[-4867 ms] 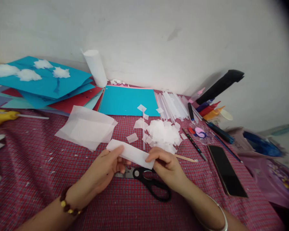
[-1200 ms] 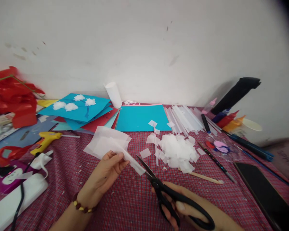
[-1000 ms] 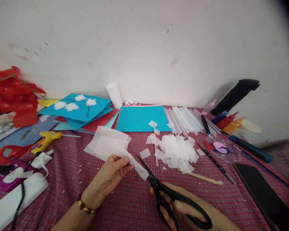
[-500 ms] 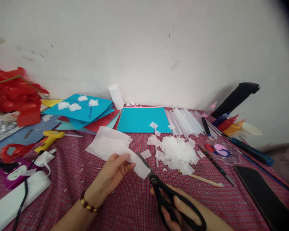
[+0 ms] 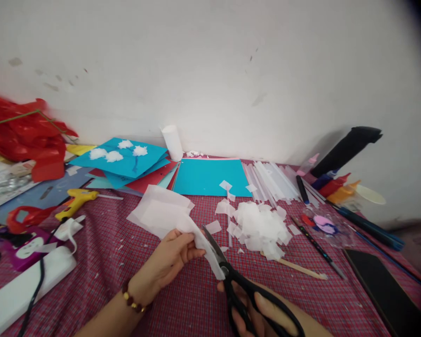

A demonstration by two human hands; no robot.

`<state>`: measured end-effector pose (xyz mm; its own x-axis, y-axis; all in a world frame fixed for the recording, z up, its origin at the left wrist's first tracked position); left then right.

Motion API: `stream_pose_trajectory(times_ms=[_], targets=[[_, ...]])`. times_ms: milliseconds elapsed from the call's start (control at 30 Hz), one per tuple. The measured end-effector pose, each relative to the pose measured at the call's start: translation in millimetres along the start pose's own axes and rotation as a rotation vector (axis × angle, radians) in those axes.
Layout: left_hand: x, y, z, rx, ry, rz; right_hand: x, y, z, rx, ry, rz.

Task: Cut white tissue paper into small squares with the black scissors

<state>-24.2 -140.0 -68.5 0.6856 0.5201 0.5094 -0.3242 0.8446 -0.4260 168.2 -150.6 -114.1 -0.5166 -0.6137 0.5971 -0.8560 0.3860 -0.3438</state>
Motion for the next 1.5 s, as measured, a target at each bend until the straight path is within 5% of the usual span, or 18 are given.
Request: stream_pose_trajectory(times_ms=[367, 933, 1333, 1500], targets=[[8.8, -7, 6, 0.055, -0.031, -0.118, -11, 0, 12, -0.028, -0.05, 0.037], [2.6, -1, -1, 0.032, -0.024, -0.013, 4, -9, -9, 0.01, -0.049, 0.035], [3.6, -3, -12, -0.035, 0.187, -0.042, 10, 3, -4, -0.076, 0.024, 0.002], [6.2, -3, -11, -0.027, 0.194, -0.062, 15, -1, -4, 0.01, -0.036, -0.005]])
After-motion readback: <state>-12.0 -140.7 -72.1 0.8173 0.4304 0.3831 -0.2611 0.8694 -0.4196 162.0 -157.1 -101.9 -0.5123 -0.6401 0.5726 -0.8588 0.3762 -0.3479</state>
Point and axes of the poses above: each hand's wrist, its own y-axis towards the middle knuckle, its own x-axis out of the palm, z = x × y, the point moved 8 cm from there along y, towards the middle knuckle, and after that the axes turned 7 degrees about z, right-handed, at the moved point
